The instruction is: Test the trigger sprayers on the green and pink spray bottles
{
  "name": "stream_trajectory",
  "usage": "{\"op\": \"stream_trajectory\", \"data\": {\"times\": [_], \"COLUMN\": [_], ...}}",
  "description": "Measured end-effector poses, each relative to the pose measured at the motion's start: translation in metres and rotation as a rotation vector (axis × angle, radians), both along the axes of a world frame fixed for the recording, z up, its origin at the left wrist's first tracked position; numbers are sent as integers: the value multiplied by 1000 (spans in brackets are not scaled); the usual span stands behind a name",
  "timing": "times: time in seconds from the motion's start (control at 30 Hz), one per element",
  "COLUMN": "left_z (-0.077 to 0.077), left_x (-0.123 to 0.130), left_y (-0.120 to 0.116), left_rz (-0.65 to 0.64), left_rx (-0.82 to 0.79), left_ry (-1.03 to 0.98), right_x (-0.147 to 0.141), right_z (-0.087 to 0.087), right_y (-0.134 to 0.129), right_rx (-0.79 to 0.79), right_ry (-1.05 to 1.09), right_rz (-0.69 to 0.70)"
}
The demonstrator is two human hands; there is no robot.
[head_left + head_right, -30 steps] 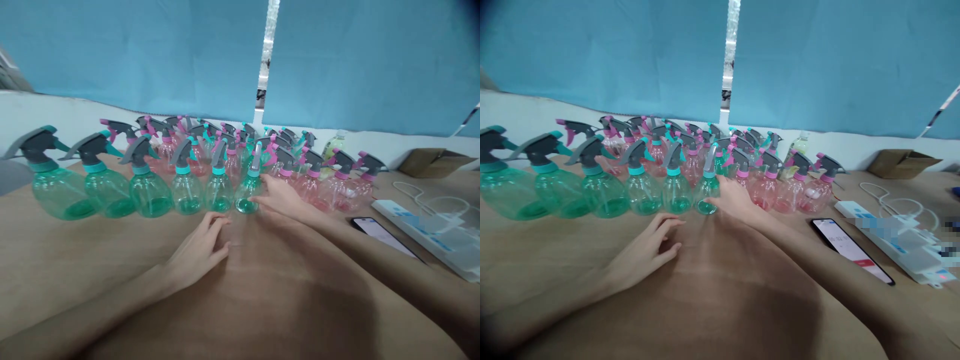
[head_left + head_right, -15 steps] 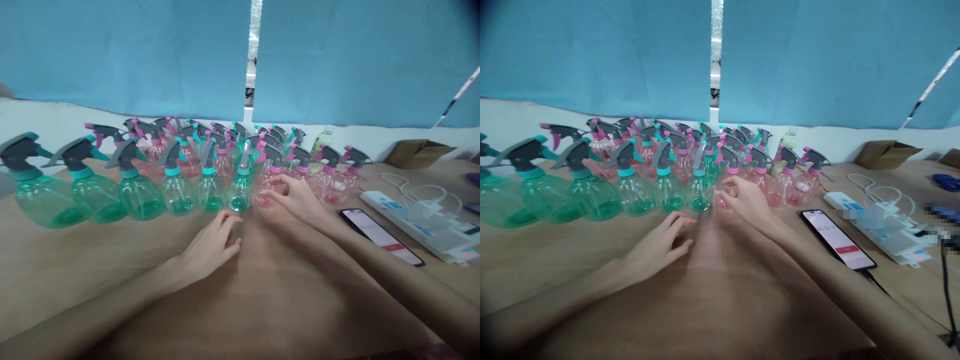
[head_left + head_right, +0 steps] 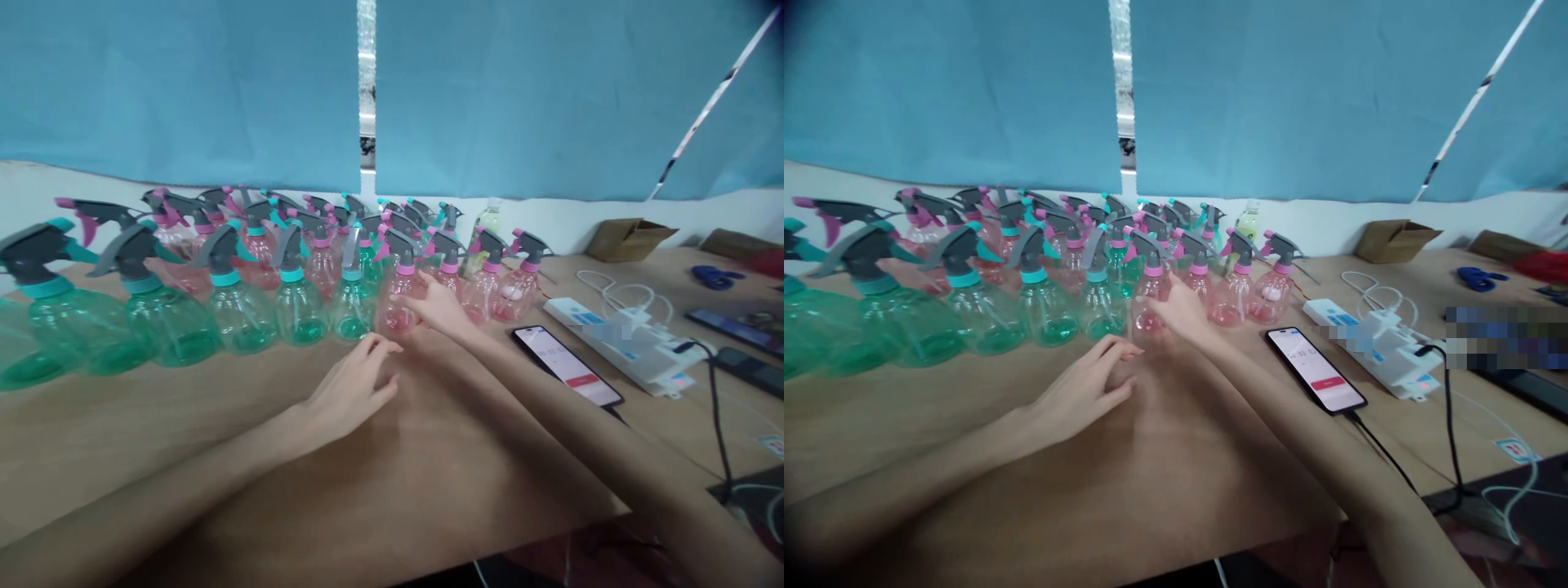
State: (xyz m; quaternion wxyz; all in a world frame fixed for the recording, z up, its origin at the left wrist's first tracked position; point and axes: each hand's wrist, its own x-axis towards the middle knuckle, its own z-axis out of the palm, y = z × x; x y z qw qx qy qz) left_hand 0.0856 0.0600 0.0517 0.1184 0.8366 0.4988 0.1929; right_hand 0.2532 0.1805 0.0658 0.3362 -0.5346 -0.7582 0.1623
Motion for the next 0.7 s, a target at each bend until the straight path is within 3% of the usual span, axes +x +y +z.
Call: {"op": "stream_trajectory", "data": {"times": [0.1,0.4,0.57,0.7], "left_z": [-2,3,16,25], "left_x": [6,16,16,13], "left_y": [3,4,1,2], "left_rz": [-10,-6,43,153], "left_rx": [5,11,8,32], "left_ry": [6,-14,-147,-296], "right_x": [-4,-11,-6,4], "right_z": [5,11,6,3], "right_y": [2,7,0,-21], "right_rx": [-71,-62,-64,6], "right_ry": [36,43,62,-3], "right_rz": [-21,-42,-21,11]}}
